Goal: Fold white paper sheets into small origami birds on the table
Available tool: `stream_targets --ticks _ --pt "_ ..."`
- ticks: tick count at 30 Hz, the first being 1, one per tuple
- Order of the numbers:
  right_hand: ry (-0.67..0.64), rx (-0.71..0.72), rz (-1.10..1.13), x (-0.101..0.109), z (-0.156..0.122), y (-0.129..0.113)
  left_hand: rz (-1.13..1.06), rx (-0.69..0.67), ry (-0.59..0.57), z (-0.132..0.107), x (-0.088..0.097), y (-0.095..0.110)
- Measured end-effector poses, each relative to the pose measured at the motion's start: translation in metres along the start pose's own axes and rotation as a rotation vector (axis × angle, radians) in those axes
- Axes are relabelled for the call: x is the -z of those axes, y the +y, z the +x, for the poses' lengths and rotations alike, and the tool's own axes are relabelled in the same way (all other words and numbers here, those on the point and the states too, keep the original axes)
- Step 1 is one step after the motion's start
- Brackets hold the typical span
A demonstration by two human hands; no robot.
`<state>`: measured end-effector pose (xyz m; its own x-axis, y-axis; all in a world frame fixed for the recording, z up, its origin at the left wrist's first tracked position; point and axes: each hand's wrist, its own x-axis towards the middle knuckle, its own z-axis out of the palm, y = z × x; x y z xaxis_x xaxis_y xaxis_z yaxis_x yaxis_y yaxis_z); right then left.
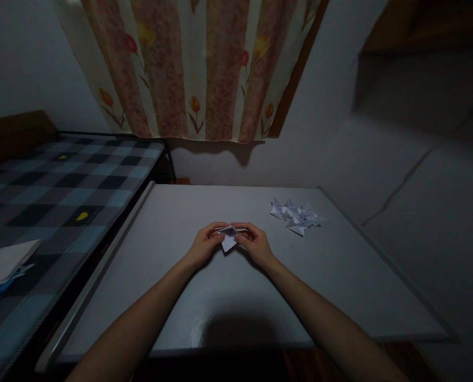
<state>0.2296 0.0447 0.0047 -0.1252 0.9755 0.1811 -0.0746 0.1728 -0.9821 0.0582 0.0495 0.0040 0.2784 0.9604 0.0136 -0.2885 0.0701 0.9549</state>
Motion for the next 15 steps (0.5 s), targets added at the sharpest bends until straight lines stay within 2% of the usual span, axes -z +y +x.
stream_targets --ticks 6,11,15 --pt "0.026 0.105 -0.075 0.0023 0.0002 0.0009 -0.064 0.099 0.036 0.0026 0.0022 -0.0029" --pt "0.002 0.081 -0.122 0.0046 0.0013 0.0028 0.003 0.059 0.052 0.0037 0.0061 -0.0046" --pt "-0.025 0.079 -0.150 0.0064 0.0013 0.0028 0.090 0.064 0.058 0.0007 0.0018 -0.0034"
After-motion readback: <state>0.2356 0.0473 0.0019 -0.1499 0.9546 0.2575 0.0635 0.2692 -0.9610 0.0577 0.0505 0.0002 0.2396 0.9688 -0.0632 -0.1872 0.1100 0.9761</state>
